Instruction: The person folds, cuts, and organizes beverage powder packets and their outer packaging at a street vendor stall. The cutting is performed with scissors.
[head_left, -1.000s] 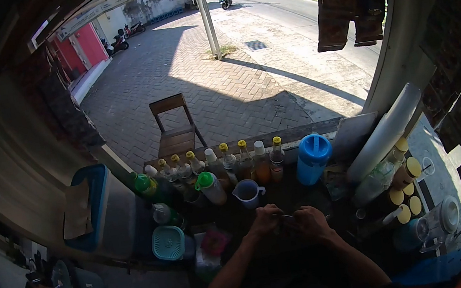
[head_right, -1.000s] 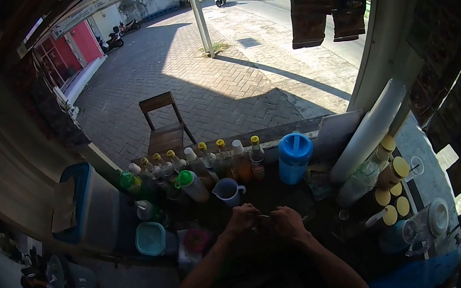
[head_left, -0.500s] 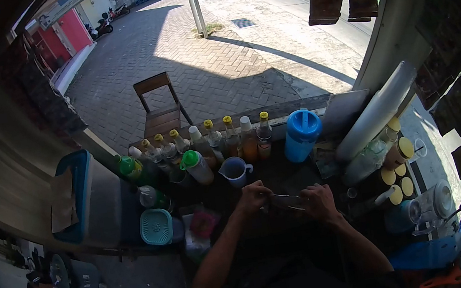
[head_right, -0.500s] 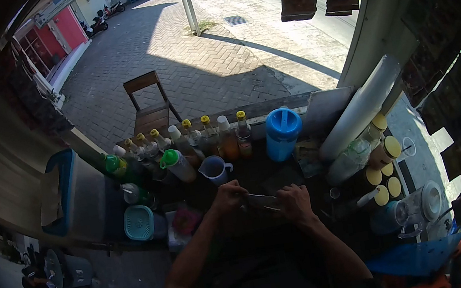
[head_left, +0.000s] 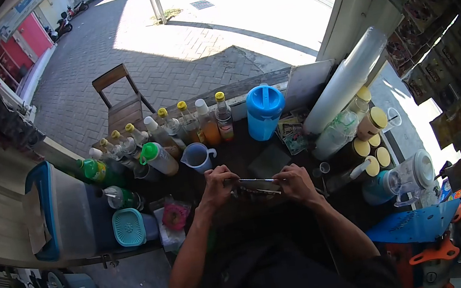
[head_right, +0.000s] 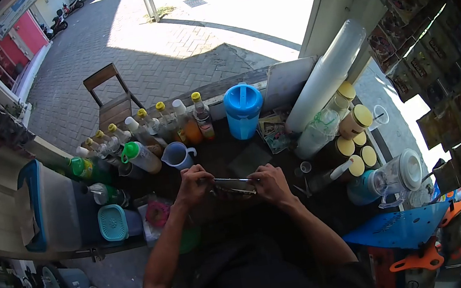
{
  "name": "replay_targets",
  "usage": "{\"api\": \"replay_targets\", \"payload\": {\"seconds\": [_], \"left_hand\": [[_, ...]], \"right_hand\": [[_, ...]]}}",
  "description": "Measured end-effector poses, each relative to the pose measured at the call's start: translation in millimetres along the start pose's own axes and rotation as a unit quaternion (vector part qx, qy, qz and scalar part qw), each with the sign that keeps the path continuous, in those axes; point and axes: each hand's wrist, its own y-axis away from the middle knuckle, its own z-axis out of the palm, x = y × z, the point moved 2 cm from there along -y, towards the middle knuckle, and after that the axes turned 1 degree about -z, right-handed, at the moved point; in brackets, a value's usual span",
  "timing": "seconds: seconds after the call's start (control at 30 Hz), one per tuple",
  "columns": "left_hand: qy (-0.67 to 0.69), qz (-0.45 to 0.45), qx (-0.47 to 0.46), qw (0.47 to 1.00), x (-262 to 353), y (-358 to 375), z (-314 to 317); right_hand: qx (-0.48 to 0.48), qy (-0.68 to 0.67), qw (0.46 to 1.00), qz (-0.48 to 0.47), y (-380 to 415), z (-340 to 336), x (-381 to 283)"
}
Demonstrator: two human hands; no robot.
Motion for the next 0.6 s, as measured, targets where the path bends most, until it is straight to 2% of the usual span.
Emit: {"api": "replay_targets", "payload": {"seconds": [0.2,0.33,0.43,0.47,0.53,0.6], "left_hand": [[-0.008,-0.016,-0.043,0.999,9,-8,-1],[0.036,-0.016,-0.032,0.999,6,-9,1],[0.055,-0.041,-0.048,0.996,-1,-8,7],[0.054,-0.040,-0.050,0.996,-3,-7,8],[0.143,-0.062,-0.037,0.987,3,-8,4],[0.123,-0.044,-0.030,0.991,4,-8,3]], "right_hand": [[0.042,-0.067,0.997,-0.002,-3,7,5],[0.038,-0.058,0.998,-0.008,-3,2,-2],[0.084,-0.048,0.994,-0.042,-6,3,-11],[0.071,-0.088,0.993,-0.033,-9,7,-12],[0.062,-0.129,0.990,-0.023,-11,13,-16],[0.017,-0.163,0.983,0.085,-15,18,-17]]}}
